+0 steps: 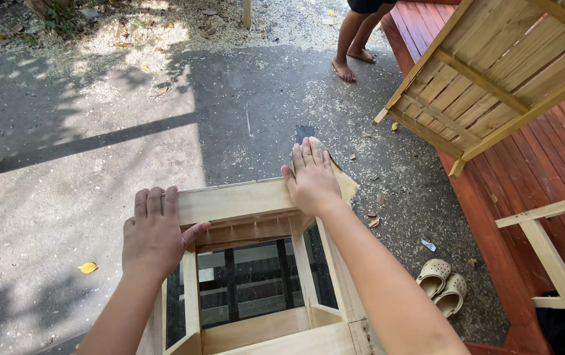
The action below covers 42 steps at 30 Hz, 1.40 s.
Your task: The person sands the edges and surfaces of a wooden frame using a sanding block. They hold the frame steady with one hand while moving the sanding block back and forth along the wood.
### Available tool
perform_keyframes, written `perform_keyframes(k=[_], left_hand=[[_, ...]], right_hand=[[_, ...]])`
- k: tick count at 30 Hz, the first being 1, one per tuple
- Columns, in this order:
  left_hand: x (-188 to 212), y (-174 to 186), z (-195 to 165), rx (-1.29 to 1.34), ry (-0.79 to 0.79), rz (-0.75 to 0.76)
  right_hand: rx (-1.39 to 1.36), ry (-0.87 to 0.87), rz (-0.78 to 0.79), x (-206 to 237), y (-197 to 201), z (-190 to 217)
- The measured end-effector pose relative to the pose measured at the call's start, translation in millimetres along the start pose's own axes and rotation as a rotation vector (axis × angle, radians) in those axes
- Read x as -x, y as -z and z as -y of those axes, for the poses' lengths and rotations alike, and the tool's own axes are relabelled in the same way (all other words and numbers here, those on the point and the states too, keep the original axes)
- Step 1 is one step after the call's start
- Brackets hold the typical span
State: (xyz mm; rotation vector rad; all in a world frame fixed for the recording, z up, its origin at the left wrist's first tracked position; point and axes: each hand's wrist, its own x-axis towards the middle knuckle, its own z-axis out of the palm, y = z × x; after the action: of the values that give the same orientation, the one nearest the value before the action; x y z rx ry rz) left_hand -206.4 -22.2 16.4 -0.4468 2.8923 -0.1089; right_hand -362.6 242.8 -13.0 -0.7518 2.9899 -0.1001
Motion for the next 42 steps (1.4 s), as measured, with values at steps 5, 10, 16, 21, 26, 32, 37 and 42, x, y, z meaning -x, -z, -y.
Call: perform_keyframes(k=[5,10,16,21,26,32,37,42], left_hand=[[1,0,-1,-0.001,0.008,0.011],[1,-2,0,-0.002,-0.015,-0.062],[0,-1,-2,0.005,-0.01,-0.077],[3,3,-3,0.038,0.003,0.0],[3,2,-5,0.049,0.008,-0.053],[0,0,-2,0.065,0.007,-0.065],[-3,0,-3,0.041,0.005,-0.072],[1,-1,-1,0.059,0.014,-0.056]], right_hand=[[0.021,0.129,-0.043,63,18,10],[0.011,0.042,0.037,41,10,18],[0.027,0.224,-0.108,46,-3,18],[-0.034,0.073,0.032,35,-1,21],[-0.002,0.242,-0.052,52,1,11],[0.104,0.203,-0.046,64,9,12],[0.185,0.164,0.261,68,24,19],[0.173,0.212,0.107,75,29,12]])
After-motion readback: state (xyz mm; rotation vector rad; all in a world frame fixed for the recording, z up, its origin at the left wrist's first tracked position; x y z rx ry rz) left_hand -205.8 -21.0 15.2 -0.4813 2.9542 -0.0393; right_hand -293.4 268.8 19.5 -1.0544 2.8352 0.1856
